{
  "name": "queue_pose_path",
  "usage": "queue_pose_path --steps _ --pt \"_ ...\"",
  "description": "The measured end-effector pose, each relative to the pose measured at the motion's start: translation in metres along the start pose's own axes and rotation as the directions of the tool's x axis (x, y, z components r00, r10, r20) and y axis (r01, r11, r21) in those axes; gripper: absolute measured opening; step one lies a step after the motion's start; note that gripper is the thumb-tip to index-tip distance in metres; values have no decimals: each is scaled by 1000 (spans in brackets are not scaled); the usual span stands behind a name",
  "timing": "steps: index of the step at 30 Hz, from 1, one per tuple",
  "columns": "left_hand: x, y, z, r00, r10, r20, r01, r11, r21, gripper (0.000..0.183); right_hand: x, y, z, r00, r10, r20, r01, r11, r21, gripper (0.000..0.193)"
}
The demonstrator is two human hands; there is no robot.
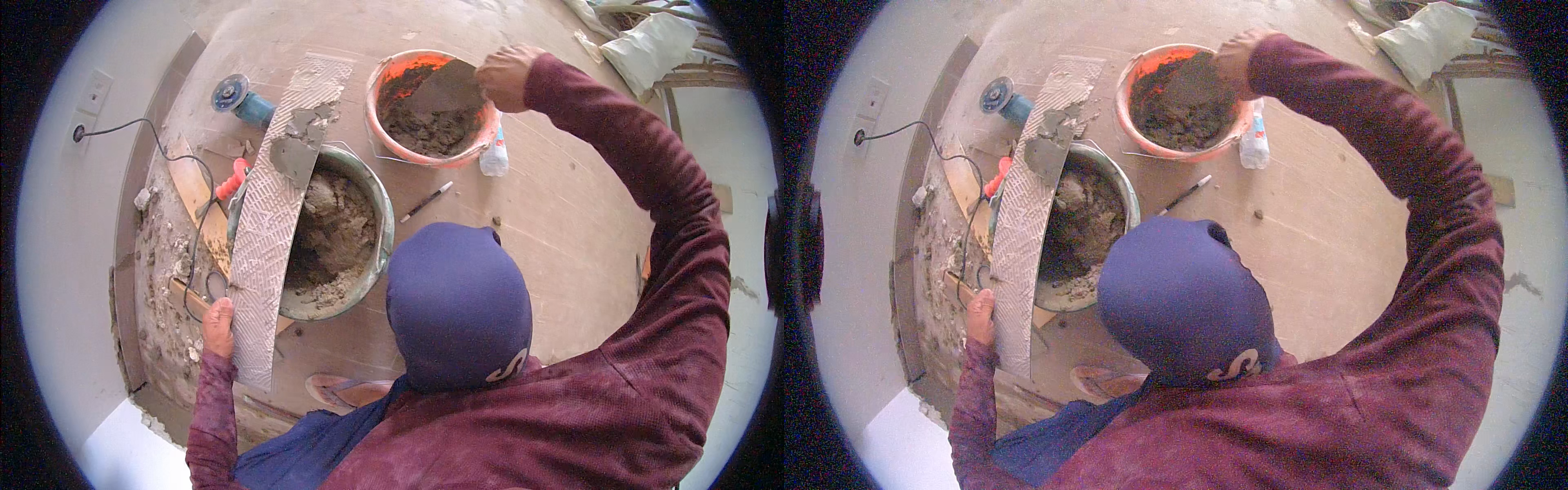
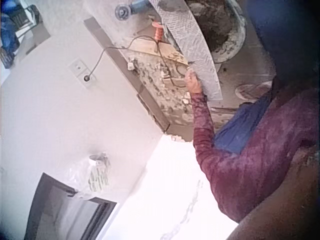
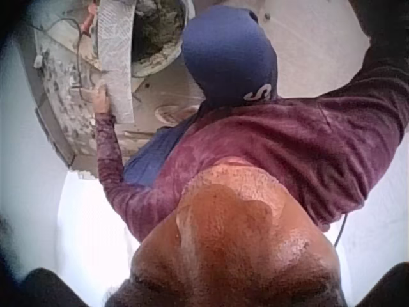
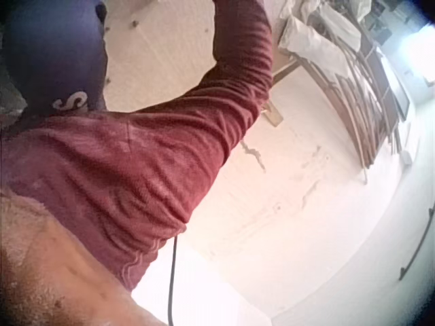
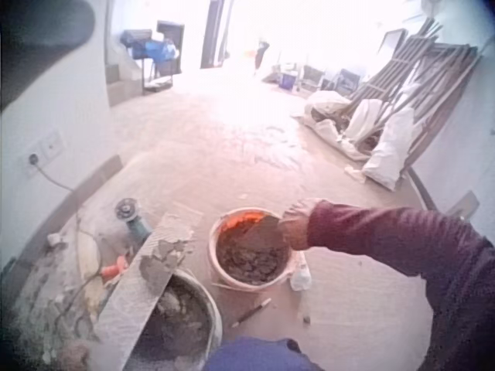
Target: The person scoops adhesive from a bucket using a trowel and spreads it onto a rectangular tile. They then apply the adhesive to the wall and use a hammer to tap a metal strip into place.
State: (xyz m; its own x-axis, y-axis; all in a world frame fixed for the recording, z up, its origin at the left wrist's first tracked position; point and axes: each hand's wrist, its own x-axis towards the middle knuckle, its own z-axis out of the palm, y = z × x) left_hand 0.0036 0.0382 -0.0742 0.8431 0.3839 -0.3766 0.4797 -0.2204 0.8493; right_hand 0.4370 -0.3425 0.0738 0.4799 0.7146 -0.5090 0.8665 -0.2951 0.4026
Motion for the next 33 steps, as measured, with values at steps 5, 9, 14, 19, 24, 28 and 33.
queue_pose_path --steps 5,9,14,19,24,28,33 --pt "-10 -10 -11 999 -20 -46 26 991 134 40 46 -28 -30 969 -57 242 24 990 136 23" --pt "-3 -9 -21 979 -205 4 205 977 -54 53 94 -26 30 989 -147 23 114 847 519 19" --pt "10 -21 -55 968 -249 26 250 956 -154 56 82 -35 6 977 -206 50 173 911 375 17" --pt "-3 -15 -87 965 -253 -70 249 966 -63 55 58 -61 -25 957 -191 218 172 980 103 12" --pt "8 28 -64 988 -132 75 105 950 293 49 88 -47 24 514 -747 421 858 431 -282 15" --pt "3 80 -46 998 40 -51 -17 917 398 48 86 -68 10 438 -807 396 898 375 -229 16" --pt "8 101 -58 998 17 -62 8 922 388 52 52 -59 40 657 -753 -32 752 657 -53 18"
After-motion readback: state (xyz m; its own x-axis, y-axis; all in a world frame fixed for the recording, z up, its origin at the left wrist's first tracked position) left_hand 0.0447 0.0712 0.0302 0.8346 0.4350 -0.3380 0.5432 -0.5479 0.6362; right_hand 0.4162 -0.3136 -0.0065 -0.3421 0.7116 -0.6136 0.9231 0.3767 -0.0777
